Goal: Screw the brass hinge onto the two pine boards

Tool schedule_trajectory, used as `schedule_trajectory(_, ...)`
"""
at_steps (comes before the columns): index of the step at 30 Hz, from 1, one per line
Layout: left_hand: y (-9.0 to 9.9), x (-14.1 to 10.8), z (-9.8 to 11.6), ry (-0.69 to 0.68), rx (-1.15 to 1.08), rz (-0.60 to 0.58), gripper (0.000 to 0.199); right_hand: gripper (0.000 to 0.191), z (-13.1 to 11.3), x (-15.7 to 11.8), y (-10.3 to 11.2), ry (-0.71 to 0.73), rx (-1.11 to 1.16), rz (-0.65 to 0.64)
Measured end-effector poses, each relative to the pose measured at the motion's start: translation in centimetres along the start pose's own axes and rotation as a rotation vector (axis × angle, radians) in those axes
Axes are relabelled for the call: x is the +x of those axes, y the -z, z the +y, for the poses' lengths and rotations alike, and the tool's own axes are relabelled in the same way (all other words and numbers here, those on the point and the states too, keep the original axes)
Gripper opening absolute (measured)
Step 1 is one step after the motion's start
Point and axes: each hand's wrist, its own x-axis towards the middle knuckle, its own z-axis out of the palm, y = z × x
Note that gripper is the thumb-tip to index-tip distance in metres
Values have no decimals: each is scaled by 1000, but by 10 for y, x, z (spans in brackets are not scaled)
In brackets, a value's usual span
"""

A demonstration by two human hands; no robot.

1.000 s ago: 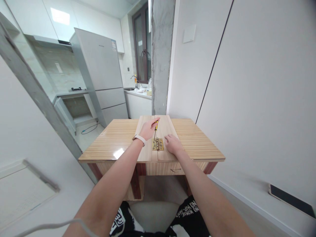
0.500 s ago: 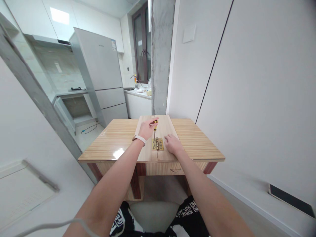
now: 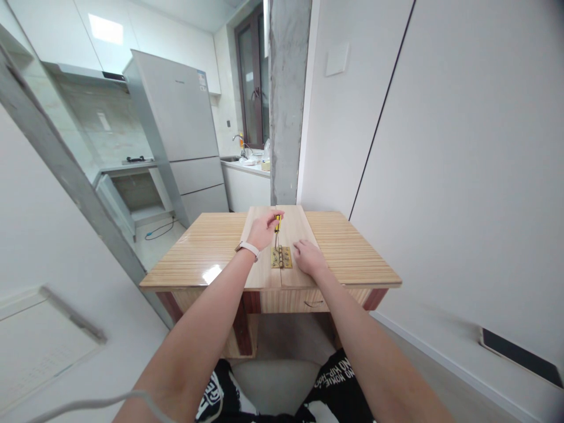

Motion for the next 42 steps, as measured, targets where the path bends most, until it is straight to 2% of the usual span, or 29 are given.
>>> schedule_trajectory(5,-2,1,3,61,-47,-9,39,37,-1,0,1,-5,4,-8)
schedule_trajectory(11,2,-1,11,60,41,66,36,37,-1,-1,2,-12,-4,-12)
schedule_trajectory(17,1,-1,11,-5,14,-30,38,38,0,0,0,0,13,8)
schedule_trajectory(21,0,1,8,-23,95,-7,40,37,1,1,-1,1,12,18)
schedule_trajectory(29,0,0,7,17,44,34,37,37,1,0,-1,2,9,16)
schedule_trajectory(34,7,-1,6,31,54,75,32,37,0,1,0,-18,18,-6)
schedule_trajectory(37,10,0,5,22,21,45,30,37,0,1,0,-17,17,-2)
schedule_trajectory(42,6,2,4,-18,-156,-58,27,37,-1,0,0,5,9,5)
